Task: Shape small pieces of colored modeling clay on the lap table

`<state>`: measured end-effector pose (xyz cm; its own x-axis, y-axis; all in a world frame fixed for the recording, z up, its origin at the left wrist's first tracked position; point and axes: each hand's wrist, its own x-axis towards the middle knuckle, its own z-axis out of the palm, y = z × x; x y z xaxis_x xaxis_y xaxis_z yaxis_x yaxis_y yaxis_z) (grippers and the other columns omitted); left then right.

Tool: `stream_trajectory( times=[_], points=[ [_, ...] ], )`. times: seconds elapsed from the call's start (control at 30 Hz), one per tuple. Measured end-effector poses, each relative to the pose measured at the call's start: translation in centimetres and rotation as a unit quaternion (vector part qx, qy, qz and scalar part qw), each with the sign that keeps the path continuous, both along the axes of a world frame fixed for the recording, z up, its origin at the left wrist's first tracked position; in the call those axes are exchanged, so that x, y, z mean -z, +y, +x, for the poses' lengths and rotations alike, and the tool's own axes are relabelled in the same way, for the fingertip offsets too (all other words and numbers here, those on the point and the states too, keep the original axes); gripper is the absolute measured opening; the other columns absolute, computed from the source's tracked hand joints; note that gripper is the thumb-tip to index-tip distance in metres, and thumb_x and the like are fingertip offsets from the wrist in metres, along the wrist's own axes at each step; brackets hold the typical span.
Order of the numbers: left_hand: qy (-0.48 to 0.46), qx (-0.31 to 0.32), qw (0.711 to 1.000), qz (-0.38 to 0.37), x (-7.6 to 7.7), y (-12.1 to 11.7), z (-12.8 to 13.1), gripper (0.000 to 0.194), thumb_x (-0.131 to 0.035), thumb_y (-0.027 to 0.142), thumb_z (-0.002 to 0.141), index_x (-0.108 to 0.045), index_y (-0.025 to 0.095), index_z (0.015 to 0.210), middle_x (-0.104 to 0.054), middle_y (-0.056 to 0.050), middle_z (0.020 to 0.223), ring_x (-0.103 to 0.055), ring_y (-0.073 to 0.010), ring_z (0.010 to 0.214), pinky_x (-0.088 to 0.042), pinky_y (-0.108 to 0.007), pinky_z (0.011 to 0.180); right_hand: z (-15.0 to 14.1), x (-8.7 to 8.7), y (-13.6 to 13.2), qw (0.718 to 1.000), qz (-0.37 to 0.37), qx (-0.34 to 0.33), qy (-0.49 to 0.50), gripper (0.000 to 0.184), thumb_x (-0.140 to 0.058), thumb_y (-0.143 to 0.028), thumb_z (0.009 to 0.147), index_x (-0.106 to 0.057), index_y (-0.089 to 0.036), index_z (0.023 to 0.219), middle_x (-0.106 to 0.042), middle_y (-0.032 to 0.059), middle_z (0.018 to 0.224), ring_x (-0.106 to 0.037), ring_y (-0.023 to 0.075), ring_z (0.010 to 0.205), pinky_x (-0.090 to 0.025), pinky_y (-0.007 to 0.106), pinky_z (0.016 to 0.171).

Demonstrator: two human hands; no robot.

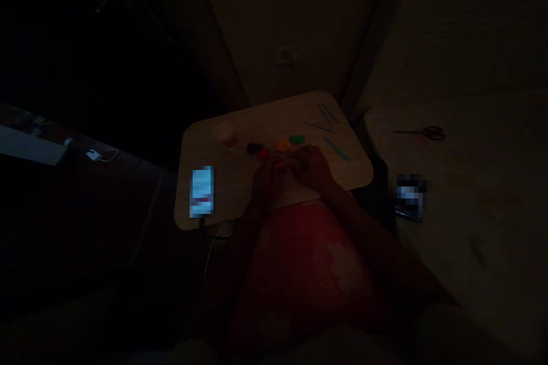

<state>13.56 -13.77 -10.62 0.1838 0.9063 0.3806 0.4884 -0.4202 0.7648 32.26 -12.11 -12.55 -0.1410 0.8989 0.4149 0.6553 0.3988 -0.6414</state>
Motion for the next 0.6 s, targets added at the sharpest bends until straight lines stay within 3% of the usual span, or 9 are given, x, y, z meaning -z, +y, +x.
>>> stream_trajectory(
  times=[0.3,0.6],
  points=[
    [-0.006,0.000,1.000,0.003,0.4,0.1,-0.1,0.035,-0.043,0.049,0.107,-0.063,0.021,0.107,-0.074,-0.005,0.092,-0.069,-0.0184,0.081,-0.054,-0.030,0.076,0.0,0.0,-0.2,1.000,0.010,-0.006,-0.005,0.035,-0.073,-0.024,0.080,-0.076,-0.020,0.114,-0.071,0.0135,0.111,-0.061,0.0326,0.109,-0.050,0.047,0.099],
    [-0.012,-0.004,1.000,-0.015,0.2,-0.1,-0.1,0.038,-0.038,0.052,0.108,-0.061,0.022,0.114,-0.075,-0.006,0.098,-0.071,-0.0191,0.081,-0.055,-0.030,0.073,0.1,-1.1,-0.8,0.996,0.054,-0.063,0.033,0.048,-0.071,-0.043,0.089,-0.065,-0.025,0.133,-0.063,0.0147,0.126,-0.056,0.0331,0.122,-0.047,0.050,0.107]
  ],
)
